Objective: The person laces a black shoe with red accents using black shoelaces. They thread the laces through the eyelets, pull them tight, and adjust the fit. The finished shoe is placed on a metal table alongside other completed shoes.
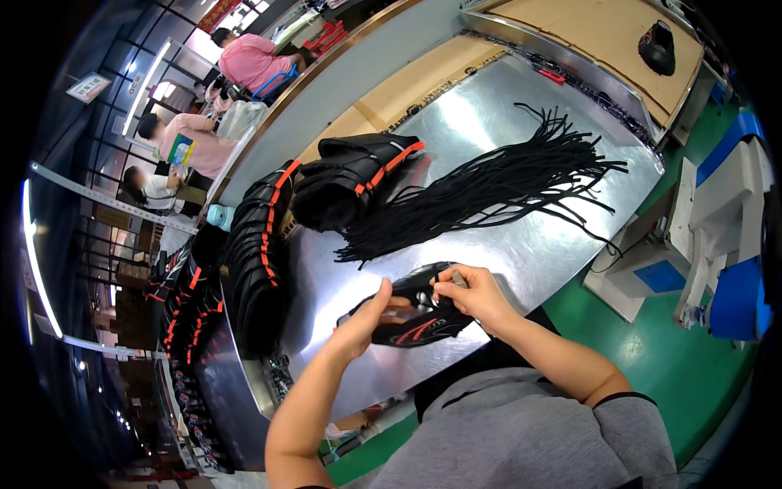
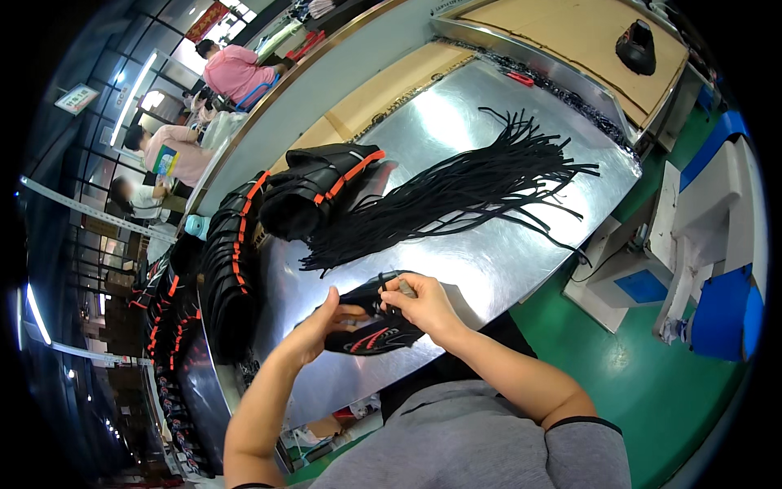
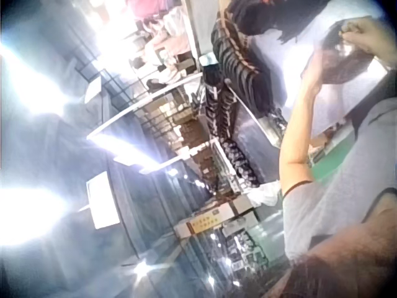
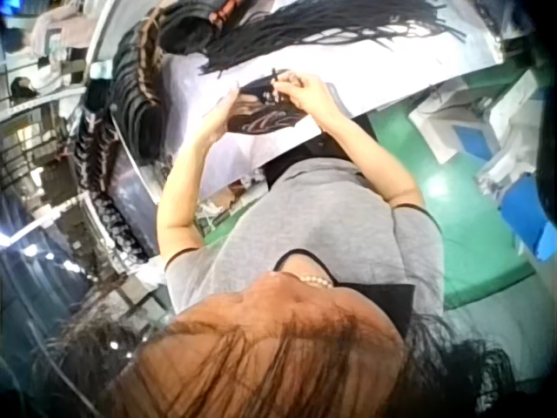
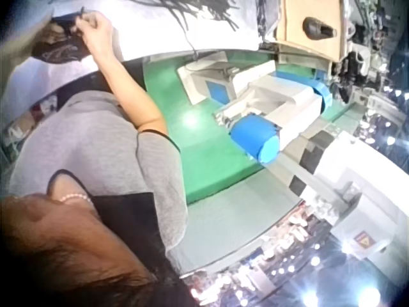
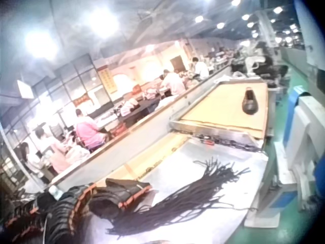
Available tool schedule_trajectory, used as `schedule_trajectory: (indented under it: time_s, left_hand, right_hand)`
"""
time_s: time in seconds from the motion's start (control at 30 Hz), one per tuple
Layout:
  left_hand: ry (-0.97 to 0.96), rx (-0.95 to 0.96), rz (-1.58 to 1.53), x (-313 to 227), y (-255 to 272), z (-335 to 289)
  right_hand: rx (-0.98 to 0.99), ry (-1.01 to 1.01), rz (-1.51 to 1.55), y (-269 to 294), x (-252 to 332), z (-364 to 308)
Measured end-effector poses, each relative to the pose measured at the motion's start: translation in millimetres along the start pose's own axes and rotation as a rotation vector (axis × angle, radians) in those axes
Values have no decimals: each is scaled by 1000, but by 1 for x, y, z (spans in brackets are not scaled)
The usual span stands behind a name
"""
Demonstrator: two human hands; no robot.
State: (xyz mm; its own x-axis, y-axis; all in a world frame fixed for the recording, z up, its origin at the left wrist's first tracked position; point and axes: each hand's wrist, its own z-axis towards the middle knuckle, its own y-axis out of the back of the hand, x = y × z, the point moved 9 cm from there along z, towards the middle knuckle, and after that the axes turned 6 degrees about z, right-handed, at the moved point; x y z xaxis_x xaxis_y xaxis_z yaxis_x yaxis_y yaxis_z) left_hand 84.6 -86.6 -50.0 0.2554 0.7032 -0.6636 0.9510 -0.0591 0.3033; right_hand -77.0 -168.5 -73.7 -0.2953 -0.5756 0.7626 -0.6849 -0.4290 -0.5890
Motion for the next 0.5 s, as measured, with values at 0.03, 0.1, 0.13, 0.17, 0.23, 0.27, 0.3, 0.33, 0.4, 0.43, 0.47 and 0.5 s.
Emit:
schedule_trajectory:
  time_s: [0.03,0.1,0.13,0.17,0.23,0.27,0.3,0.33,0.4,0.43,0.47,0.5]
  left_hand:
    - [150,165,-167,12,-12,6]
    - [123,294,-337,16,-33,16]
    - [98,253,-321,10,-38,16]
    - [73,215,-304,2,-44,11]
    - [-5,97,-225,0,-44,3]
    - [-65,26,-146,-1,-42,-2]
    - [-124,-46,-68,-7,-39,-7]
    - [-130,-134,-66,-14,-38,-16]
    - [-251,-261,-90,-14,-36,-22]
    - [-309,-319,-100,-15,-35,-26]
    - [-326,-327,-91,-17,-33,-28]
    - [-334,-362,-65,-21,-31,-32]
  right_hand:
    - [-4,48,-73,0,-2,2]
    - [-3,153,-208,-7,-1,1]
    - [-58,163,-269,-5,9,-5]
    - [-70,154,-307,-2,9,-5]
    - [-97,131,-387,5,8,-7]
    - [-116,161,-526,6,8,-10]
    - [-70,190,-582,2,5,-10]
    - [-79,200,-713,-3,14,-17]
    - [-57,240,-873,-16,29,-27]
    - [-43,260,-899,-19,30,-30]
    - [-28,279,-926,-22,30,-32]
    - [8,275,-938,-26,30,-33]
